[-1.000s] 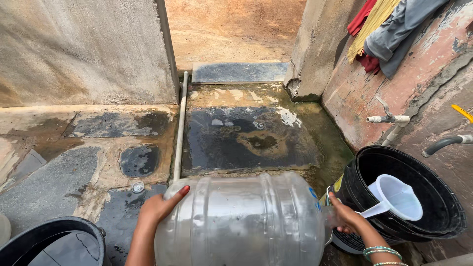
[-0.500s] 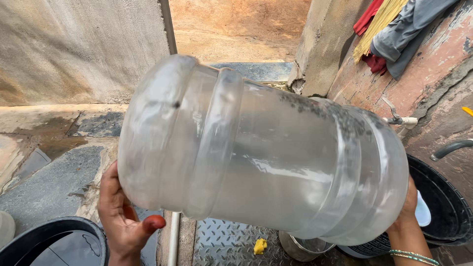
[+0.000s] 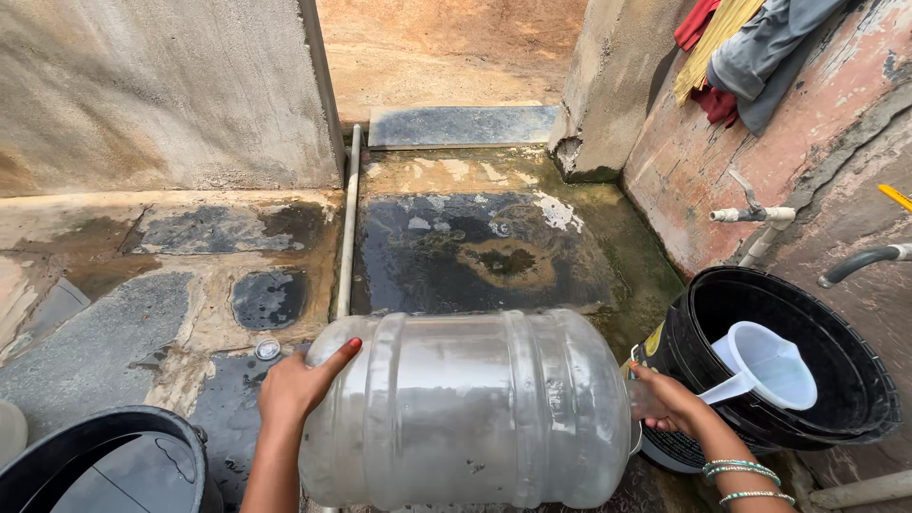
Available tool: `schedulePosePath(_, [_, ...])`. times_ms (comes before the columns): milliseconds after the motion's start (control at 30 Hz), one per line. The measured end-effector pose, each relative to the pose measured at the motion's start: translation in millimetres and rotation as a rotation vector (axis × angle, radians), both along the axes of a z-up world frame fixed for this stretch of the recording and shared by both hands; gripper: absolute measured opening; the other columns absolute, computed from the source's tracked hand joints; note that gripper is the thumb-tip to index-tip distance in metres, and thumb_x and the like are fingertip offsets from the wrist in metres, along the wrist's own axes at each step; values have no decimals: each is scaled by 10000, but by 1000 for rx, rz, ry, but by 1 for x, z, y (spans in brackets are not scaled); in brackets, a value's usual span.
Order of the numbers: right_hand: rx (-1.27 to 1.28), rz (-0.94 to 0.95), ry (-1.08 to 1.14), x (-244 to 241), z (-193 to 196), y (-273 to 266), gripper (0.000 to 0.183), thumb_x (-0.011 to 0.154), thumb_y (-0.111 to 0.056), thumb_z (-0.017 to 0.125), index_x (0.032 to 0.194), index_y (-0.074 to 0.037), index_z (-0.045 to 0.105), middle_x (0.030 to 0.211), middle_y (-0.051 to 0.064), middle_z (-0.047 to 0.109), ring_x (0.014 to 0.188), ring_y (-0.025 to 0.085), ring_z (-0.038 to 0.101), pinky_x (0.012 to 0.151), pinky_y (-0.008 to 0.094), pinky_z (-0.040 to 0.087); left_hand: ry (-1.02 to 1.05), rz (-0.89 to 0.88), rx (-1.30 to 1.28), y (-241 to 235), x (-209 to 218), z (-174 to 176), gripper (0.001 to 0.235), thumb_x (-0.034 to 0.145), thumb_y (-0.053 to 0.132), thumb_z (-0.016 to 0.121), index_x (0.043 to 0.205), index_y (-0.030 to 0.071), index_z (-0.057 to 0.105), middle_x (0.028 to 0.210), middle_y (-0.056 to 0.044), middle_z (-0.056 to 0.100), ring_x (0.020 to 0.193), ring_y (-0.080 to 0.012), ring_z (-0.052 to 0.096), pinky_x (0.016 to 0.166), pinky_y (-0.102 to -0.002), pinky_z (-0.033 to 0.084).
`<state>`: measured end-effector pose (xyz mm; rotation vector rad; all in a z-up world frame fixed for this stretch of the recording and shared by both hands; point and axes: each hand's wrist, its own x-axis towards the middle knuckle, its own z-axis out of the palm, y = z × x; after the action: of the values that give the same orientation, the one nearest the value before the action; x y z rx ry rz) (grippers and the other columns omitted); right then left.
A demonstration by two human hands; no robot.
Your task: The person holds a large transparent plastic water dispenser bottle and repeatedly shakes it to dislodge dark debris from the interior walls. They then pour the debris into a metal bucket and use a white plastic scoop to add water into the bottle for rinsing.
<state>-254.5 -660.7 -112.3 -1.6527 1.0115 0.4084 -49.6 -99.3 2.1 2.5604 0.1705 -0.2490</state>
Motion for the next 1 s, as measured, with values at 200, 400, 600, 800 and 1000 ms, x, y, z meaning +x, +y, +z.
schedulePosePath(200, [54, -227, -1087, -11, 114, 10, 297, 1115, -282, 390, 1216, -50, 547, 1072, 77, 644, 940, 170, 639, 803, 343, 531, -659, -362, -1300, 22, -21, 44, 953, 814, 607, 833, 1396, -84, 532, 1201, -147, 694, 1145, -210, 673, 1020, -359, 545])
schedulePosePath(400, [194, -462, -1343, -26, 160, 46, 371, 1124, -281, 396, 1278, -34, 627, 1221, 109, 673, 1093, 245, 650, 988, 402, 518, -886, -357, -1240, 20, -71, 78, 966, 818, 587, 852, 1443, -50, 484, 1202, -89, 659, 1159, -161, 676, 1065, -318, 557])
schedulePosePath(600, [291, -639, -987, -3, 68, 17, 278, 1046, -318, 487, 1142, -107, 640, 1128, 33, 685, 1028, 218, 666, 923, 454, 569, -747, -201, -937, 13, -56, 67, 907, 756, 599, 849, 1319, -60, 582, 1124, -137, 691, 1031, -222, 703, 944, -365, 566])
schedulePosePath(800, [291, -389, -322, 5, -58, 18, 526, 1042, -465, 442, 1206, -25, 680, 1119, 163, 692, 935, 255, 665, 759, 425, 555, -217, 60, -144, 22, -17, 21, 927, 694, 785, 708, 1169, -10, 755, 1000, -263, 745, 994, -405, 715, 927, -491, 531])
schedulePosePath(1000, [231, -311, -52, -2, -102, 29, 516, 1008, -524, 378, 1371, -166, 462, 1245, 166, 663, 1131, 337, 669, 935, 480, 565, -52, -8, 82, 13, -3, -3, 1125, 642, 925, 604, 1245, -18, 714, 1144, -323, 707, 1136, -455, 664, 982, -524, 509])
